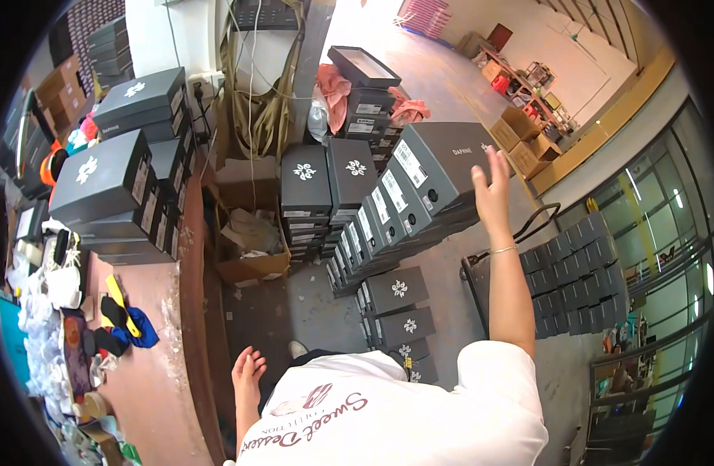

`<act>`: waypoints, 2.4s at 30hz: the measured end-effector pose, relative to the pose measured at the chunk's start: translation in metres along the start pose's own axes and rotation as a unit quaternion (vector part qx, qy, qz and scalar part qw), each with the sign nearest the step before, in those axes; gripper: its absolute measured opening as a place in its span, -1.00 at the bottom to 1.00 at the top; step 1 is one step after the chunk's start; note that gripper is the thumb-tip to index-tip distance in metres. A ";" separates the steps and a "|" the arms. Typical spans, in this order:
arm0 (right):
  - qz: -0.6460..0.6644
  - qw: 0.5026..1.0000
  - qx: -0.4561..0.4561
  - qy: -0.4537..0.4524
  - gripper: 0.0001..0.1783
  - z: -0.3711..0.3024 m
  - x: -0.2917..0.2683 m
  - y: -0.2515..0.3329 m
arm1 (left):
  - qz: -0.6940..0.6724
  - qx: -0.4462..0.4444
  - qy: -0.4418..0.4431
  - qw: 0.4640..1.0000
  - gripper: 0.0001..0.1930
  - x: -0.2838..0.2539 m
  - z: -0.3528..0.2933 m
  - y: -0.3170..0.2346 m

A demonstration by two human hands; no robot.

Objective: Packaging silver high-heeled shoes into boxes, including wrapping with tissue and applying labels.

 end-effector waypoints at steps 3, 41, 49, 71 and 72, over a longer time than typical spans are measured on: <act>0.207 0.975 -0.015 -0.082 -0.56 -0.016 -0.010 0.067 | 0.009 0.003 -0.053 0.999 -0.68 -0.029 -0.018 -0.001; 0.455 0.010 -0.471 0.756 -0.16 -0.581 -0.059 0.658 | 0.324 0.410 -0.830 0.195 -0.64 -0.050 -0.615 -0.209; 0.394 0.029 -0.337 0.855 0.04 -0.643 -0.073 0.647 | 0.052 0.567 -0.756 0.322 -0.32 -0.105 -0.595 -0.237; 0.310 0.284 -0.444 0.791 0.14 -0.555 0.233 0.497 | -0.166 0.361 -0.524 0.753 -0.37 -0.214 -0.209 -0.095; 0.312 0.293 -0.467 0.774 0.12 -0.556 0.233 0.498 | -0.157 0.382 -0.515 0.751 -0.38 -0.219 -0.208 -0.100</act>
Point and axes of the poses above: each hand's wrist, its own z-axis towards the middle knuckle, its own x-axis out of the palm, y = z × x, the point moved 6 cm from there along z, towards the middle knuckle, and after that the axes turned 11 degrees about x, right-handed, at the moved point
